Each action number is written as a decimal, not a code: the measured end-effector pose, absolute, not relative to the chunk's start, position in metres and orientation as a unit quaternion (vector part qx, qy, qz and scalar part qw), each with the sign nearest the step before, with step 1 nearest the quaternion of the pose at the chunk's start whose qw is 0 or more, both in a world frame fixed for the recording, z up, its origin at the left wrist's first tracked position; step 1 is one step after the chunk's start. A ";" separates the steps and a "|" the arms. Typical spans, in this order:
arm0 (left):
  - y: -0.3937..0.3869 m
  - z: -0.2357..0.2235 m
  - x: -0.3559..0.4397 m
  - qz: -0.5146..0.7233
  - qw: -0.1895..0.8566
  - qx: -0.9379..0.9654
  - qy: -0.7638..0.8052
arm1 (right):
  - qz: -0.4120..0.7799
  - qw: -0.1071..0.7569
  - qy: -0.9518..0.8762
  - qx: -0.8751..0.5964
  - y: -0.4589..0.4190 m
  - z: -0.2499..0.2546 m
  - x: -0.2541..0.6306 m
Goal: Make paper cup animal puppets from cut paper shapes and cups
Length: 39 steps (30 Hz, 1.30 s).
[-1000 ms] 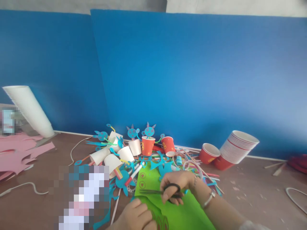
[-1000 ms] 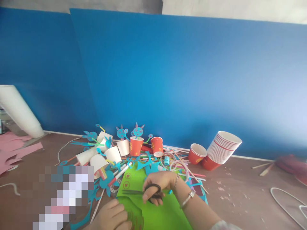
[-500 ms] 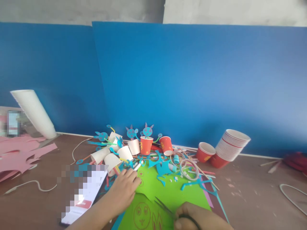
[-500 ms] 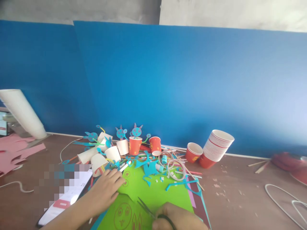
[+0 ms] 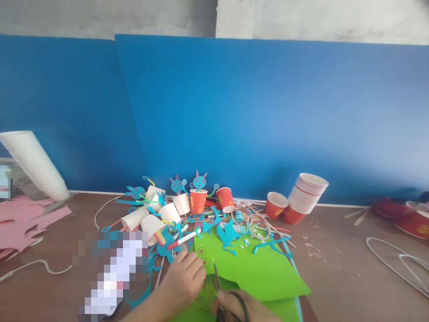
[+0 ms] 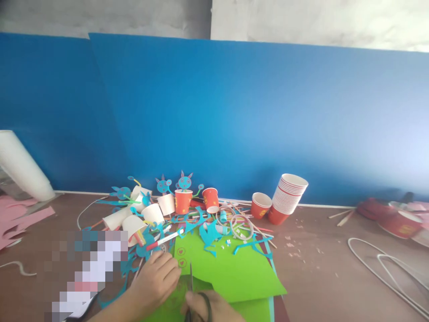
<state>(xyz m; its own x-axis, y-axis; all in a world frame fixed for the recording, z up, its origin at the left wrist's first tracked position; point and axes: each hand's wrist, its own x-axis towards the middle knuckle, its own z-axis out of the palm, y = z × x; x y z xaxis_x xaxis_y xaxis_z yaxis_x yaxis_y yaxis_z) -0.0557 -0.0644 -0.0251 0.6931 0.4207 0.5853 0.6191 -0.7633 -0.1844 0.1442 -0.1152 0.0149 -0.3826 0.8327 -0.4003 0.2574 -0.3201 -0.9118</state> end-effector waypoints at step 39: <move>-0.071 -0.023 -0.054 -0.321 0.158 -0.891 -0.278 | 0.666 0.254 -0.400 -0.576 -0.105 -0.023 0.097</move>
<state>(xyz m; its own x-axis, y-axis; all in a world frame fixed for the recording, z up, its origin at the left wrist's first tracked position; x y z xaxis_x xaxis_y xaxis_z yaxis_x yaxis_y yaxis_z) -0.0538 -0.0705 -0.0228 0.6387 0.3948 0.6604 0.5977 -0.7951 -0.1028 0.0965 -0.1046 -0.0232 -0.2072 0.7991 -0.5644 0.1214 -0.5515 -0.8253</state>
